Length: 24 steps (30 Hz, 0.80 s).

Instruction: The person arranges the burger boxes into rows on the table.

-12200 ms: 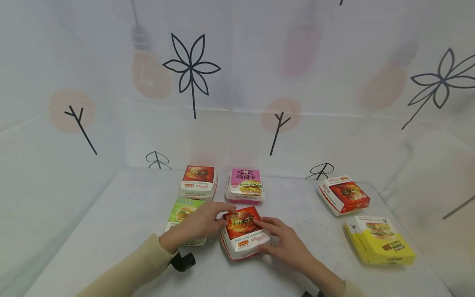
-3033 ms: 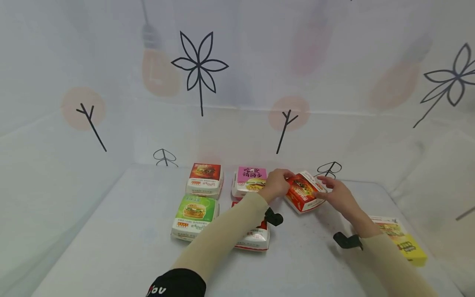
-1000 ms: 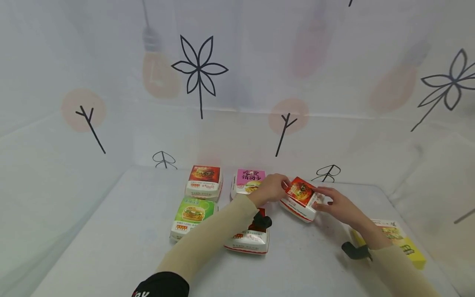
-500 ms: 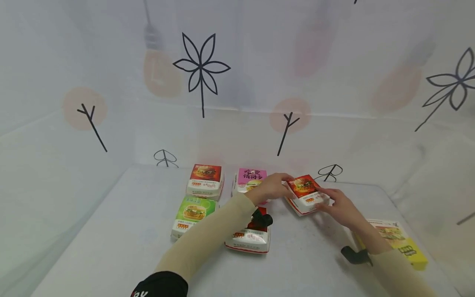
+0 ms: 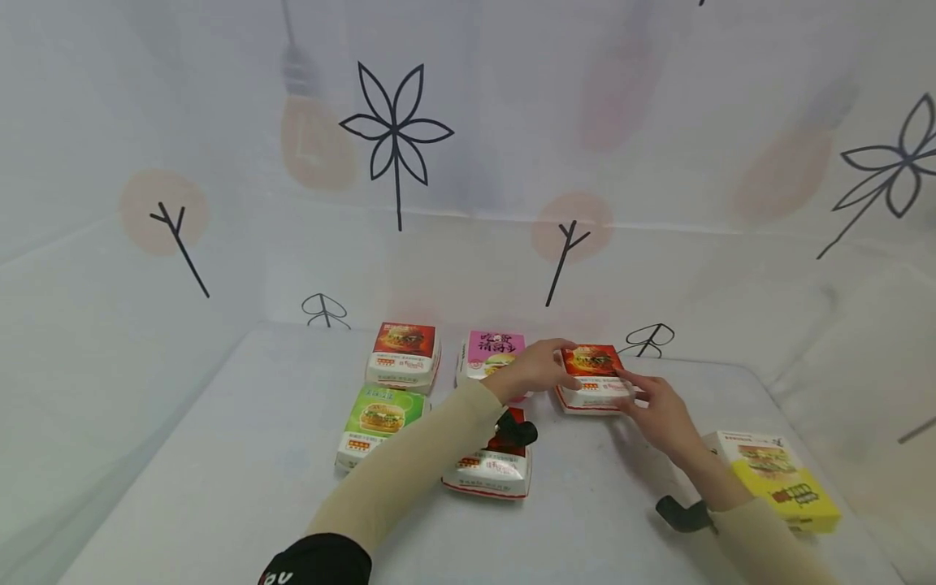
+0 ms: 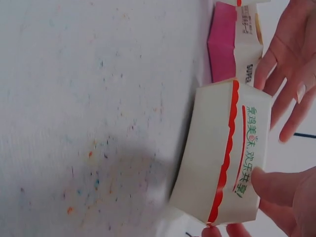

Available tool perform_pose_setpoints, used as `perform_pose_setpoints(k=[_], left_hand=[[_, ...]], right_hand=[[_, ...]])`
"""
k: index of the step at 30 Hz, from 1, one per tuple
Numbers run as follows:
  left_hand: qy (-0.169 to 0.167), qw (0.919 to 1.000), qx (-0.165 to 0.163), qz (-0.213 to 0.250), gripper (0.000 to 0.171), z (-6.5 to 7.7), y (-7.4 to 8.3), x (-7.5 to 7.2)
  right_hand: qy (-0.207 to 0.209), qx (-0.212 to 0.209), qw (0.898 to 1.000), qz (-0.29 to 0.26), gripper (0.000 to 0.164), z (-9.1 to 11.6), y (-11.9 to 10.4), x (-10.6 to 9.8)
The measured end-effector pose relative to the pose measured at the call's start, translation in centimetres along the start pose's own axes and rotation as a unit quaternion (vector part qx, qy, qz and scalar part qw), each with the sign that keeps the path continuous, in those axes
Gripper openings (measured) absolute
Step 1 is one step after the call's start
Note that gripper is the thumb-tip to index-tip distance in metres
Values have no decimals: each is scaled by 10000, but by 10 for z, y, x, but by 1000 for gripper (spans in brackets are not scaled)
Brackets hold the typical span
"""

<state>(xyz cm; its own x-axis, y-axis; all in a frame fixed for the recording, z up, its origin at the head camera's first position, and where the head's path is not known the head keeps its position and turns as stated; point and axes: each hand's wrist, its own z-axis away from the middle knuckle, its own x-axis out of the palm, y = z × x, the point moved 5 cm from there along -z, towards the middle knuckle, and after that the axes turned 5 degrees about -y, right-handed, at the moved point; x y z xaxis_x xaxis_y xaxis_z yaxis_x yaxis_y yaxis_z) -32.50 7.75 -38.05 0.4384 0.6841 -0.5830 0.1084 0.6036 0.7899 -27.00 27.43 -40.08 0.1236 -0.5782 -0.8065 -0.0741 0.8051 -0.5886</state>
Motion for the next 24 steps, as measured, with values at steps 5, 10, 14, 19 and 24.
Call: perform_pose_setpoints(k=[5,10,14,19,24], left_hand=[[30,9997,72,-217,66,-3,0,0],[-6,9982,137,-586,63,-5,1,-1],[-99,9971,203,-729,60,-7,2,-2],[-188,9961,205,-838,59,-8,2,0],[-261,9967,173,-751,57,-6,2,2]], right_hand=[[148,216,9997,-32,59,-1,-3,4],[243,225,9995,-21,59,-4,-5,5],[240,243,9994,-33,61,-4,-6,5],[225,272,9993,-75,62,0,-5,-1],[296,319,9990,-93,62,10,3,-14]])
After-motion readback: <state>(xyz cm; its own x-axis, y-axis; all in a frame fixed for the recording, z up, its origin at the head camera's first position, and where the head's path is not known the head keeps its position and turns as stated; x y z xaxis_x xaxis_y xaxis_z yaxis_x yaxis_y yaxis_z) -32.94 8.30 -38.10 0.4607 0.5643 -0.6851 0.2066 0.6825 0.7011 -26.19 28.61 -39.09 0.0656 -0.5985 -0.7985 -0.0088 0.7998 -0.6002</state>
